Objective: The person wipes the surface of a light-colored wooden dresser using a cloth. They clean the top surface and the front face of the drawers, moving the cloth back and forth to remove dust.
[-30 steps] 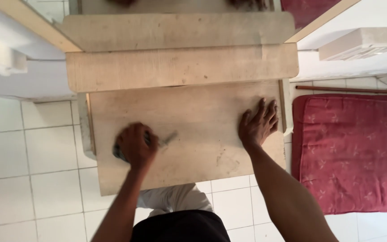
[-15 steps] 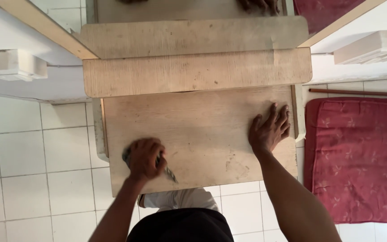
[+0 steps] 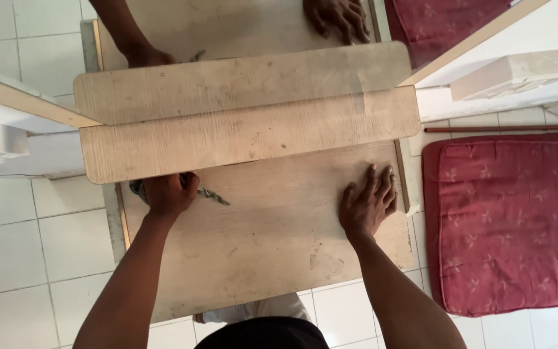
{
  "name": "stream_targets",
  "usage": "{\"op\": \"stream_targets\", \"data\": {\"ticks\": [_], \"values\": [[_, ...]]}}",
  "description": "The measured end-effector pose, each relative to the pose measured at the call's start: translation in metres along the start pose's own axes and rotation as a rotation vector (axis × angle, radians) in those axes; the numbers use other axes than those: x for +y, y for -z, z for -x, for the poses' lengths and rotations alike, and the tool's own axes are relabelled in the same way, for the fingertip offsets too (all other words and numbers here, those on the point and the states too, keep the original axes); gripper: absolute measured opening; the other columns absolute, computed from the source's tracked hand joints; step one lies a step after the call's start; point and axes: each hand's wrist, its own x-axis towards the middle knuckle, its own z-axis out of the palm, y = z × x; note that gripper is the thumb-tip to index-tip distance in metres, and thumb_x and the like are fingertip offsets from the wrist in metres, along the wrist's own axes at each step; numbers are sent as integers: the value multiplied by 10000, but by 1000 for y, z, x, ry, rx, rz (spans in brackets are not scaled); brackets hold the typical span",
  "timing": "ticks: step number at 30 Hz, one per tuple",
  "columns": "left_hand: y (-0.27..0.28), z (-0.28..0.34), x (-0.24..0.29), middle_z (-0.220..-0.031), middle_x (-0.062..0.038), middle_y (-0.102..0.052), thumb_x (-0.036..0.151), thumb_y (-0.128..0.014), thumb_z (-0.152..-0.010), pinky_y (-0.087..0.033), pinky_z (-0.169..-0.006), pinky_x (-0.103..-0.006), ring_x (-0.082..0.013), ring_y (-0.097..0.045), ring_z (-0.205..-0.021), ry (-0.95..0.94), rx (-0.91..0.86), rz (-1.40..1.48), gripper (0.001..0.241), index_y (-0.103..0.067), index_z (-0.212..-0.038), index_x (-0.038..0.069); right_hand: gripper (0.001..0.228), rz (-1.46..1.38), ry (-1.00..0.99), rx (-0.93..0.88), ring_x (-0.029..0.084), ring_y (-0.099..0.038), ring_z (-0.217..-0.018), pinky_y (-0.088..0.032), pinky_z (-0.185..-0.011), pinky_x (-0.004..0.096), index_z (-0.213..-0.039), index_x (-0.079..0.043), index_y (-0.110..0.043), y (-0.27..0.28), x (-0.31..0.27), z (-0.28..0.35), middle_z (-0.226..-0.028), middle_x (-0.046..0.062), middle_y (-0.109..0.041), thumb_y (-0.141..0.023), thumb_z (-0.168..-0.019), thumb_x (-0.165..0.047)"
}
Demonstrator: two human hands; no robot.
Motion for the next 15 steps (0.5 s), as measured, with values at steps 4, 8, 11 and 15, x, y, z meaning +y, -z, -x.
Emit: {"op": "stream_targets", "data": {"ticks": [4, 8, 11, 15], "values": [[4, 5, 11, -1035, -211, -643, 304, -687, -896, -442, -842, -539, -430, -589, -939, 31, 45, -60, 368, -689, -1114, 8, 705, 1, 6, -28, 403, -191, -1540, -92, -1224, 578, -1630, -143, -311, 4, -1, 3, -1711, 204, -184, -538, -999, -361], [22, 12, 60, -998, -154, -651, 257, -673, -855, -428, -898, -544, -398, -596, -991, 135, 56, -73, 180, -653, -933, 96, 690, -23, 0, 9, 402, -193, -1550, -107, -1231, 577, -1629, -152, -331, 4, -1, -1, -1715, 191, -196, -529, -1006, -374], [46, 56, 107, -996, -118, -654, 247, -652, -818, -416, -920, -536, -370, -595, -1002, 187, 25, 16, 147, -627, -892, 122, 695, -15, -7, -13, 407, -194, -1541, -110, -1222, 582, -1630, -148, -331, 2, -1, 5, -1714, 194, -189, -518, -1004, -384], [62, 107, 160, -993, -111, -644, 239, -645, -808, -393, -921, -514, -340, -586, -981, 312, 13, 89, 155, -613, -889, 111, 707, -18, -3, -2, 413, -195, -1523, -111, -1219, 583, -1640, -137, -315, -3, 4, 2, -1704, 215, -172, -508, -1010, -394]]}}
